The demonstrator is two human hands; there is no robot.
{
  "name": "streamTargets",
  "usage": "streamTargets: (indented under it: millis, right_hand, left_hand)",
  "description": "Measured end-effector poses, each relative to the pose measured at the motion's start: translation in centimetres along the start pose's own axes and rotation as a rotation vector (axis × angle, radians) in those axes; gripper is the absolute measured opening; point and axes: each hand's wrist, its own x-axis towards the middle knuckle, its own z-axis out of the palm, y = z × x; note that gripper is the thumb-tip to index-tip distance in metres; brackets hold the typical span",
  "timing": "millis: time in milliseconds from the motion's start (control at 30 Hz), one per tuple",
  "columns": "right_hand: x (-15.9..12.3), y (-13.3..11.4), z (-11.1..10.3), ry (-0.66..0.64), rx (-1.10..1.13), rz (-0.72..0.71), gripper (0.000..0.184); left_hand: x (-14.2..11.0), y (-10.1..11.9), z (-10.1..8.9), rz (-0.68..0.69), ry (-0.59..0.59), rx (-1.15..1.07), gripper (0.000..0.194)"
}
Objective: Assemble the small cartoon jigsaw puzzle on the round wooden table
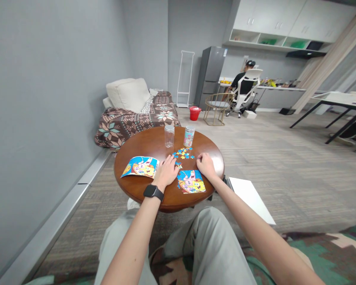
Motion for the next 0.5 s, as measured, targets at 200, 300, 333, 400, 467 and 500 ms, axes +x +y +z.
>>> streamTargets:
  millis: [200,300,333,400,467,500]
  right_hand:
    - [0.0,-0.2,-0.2,-0.031,0.001,0.037,0.017]
    - [0.3,-0.3,-0.4,-0.081,0.019,0.127,0.021]
    - [0.4,-0.3,-0.4,-0.096,0.019,0.146,0.023]
    - [1.1,-0.6,-0.2,-0.118,0.012,0.133,0.026]
    - [2.1,-1.2,0.2,-0.140,0.016,0.046,0.030]
    - [2.8,-1.4,0.4,-0.156,0.029,-0.015,0.032]
  left_hand:
    - [0.2,-0.2,0.4,0.001,-0.046,0.044,0.055]
    - [0.3,-0.3,0.5,0.005,-0.068,0.039,0.054]
    - [0.4,-0.3,0.5,0.005,-0.065,0.040,0.054]
    - [0.4,-0.3,0.6,0.002,-0.057,0.038,0.054]
    - [0.4,-0.3,0.6,-0.001,-0.058,0.027,0.055]
    - [0.3,-0.3,0.6,-0.005,-0.061,0.020,0.055]
